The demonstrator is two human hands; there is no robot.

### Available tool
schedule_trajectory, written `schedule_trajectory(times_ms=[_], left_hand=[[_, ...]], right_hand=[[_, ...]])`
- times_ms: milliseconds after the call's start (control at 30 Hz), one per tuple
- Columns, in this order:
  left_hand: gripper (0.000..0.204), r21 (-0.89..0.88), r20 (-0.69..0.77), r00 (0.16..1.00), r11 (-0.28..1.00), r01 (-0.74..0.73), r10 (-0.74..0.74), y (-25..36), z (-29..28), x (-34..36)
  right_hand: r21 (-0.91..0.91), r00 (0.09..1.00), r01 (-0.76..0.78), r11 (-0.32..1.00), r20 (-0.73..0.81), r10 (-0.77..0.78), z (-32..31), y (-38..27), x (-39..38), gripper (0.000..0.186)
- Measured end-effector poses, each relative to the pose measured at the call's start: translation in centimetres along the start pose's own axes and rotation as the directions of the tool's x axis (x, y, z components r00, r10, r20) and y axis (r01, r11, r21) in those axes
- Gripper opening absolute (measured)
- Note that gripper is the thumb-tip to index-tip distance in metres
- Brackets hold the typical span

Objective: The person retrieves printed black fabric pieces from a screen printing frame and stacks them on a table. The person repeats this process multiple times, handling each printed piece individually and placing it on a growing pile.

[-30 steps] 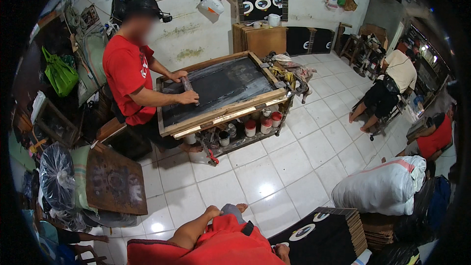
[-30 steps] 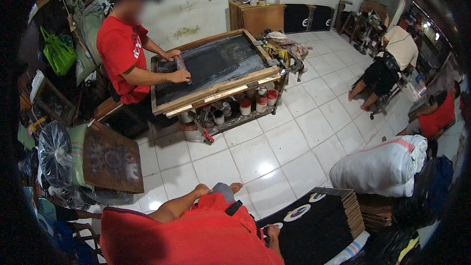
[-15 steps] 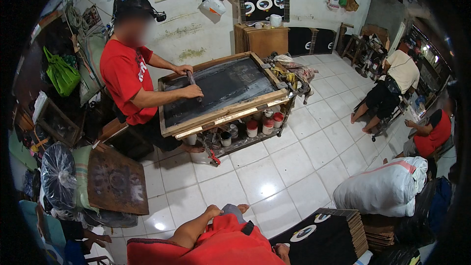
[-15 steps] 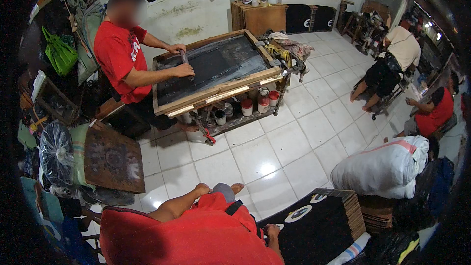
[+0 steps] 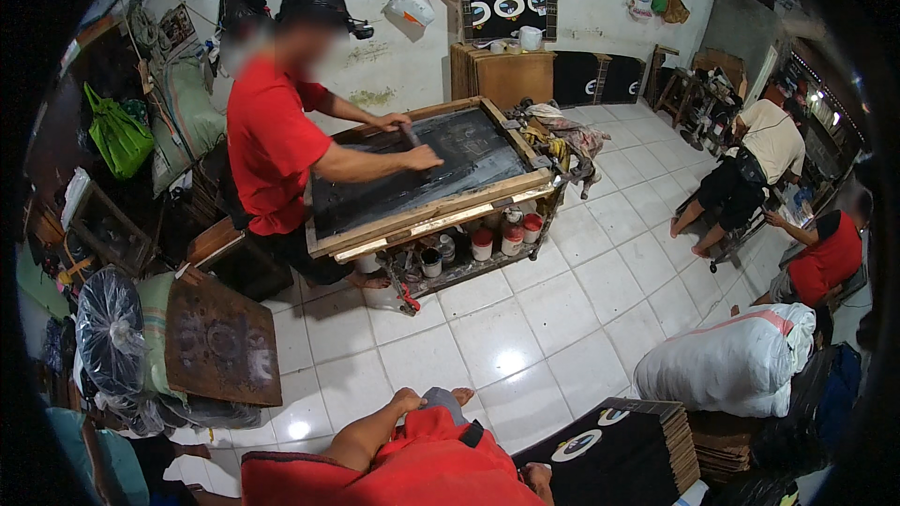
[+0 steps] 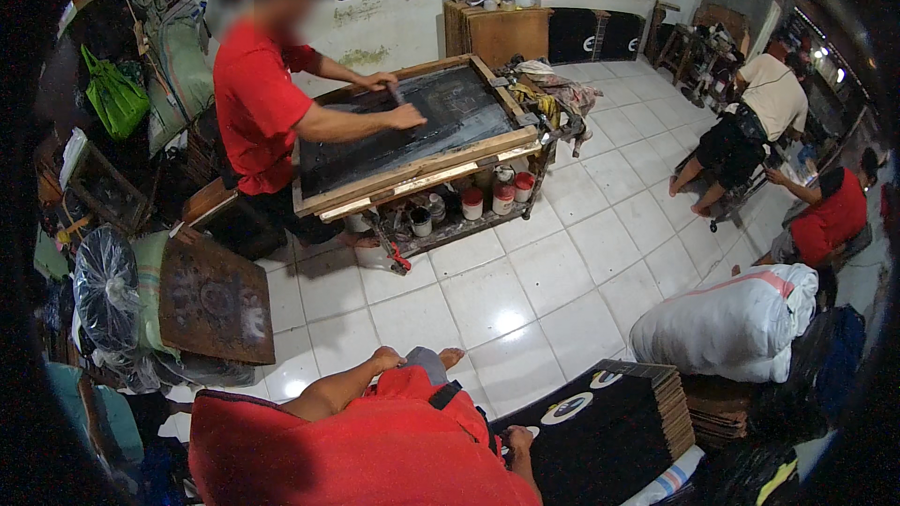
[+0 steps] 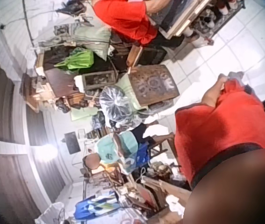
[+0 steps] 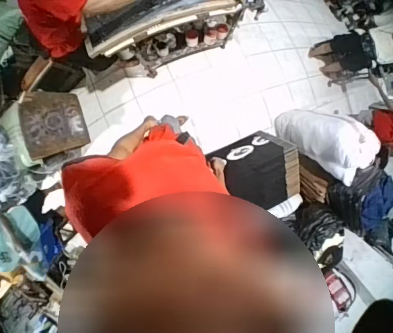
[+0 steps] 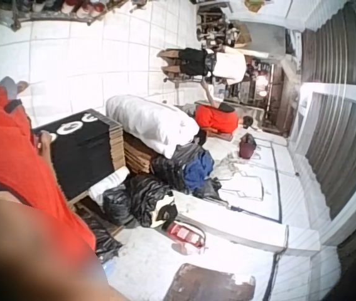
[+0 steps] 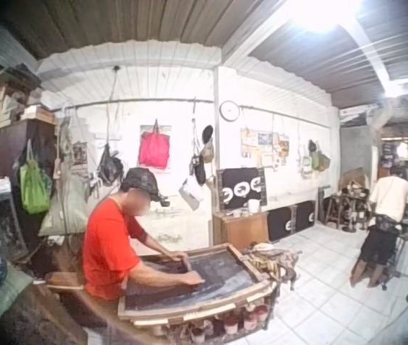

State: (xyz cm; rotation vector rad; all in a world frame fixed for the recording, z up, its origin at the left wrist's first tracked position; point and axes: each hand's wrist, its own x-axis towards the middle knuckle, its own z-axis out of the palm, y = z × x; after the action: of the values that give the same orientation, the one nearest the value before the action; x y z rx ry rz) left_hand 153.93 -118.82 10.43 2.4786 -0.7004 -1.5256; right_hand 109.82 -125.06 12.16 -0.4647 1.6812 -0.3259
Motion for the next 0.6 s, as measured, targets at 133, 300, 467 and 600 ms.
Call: schedule_trajectory(times_ms=[133, 300, 467, 600], left_hand=[[0.043, 0.064, 0.010, 1.000, 0.998, 0.005, -0.005, 0.0, 0.1, 0.3], [0.043, 0.112, 0.011, 0.999, 0.993, -0.039, 0.038, -0.2, 0.0, 0.5], [0.042, 0.036, 0.005, 0.999, 0.998, -0.048, 0.048, -0.1, -0.3, 0.2], [0.041, 0.044, -0.009, 1.000, 0.999, -0.020, 0.020, -0.1, -0.4, 0.2]], right_hand=[[-0.047, 0.999, 0.021, 0.999, 0.046, -0.019, -0.3, 0.2, 0.6, 0.010], [-0.043, 0.998, 0.055, 0.998, 0.027, -0.054, -0.1, -0.1, 0.6, 0.010], [-0.028, 1.000, 0.022, 0.999, 0.006, -0.022, 0.3, -0.9, -0.5, 0.012], [-0.100, 0.997, 0.074, 0.992, 0.041, -0.070, 0.4, -1.0, -0.7, 0.013]])
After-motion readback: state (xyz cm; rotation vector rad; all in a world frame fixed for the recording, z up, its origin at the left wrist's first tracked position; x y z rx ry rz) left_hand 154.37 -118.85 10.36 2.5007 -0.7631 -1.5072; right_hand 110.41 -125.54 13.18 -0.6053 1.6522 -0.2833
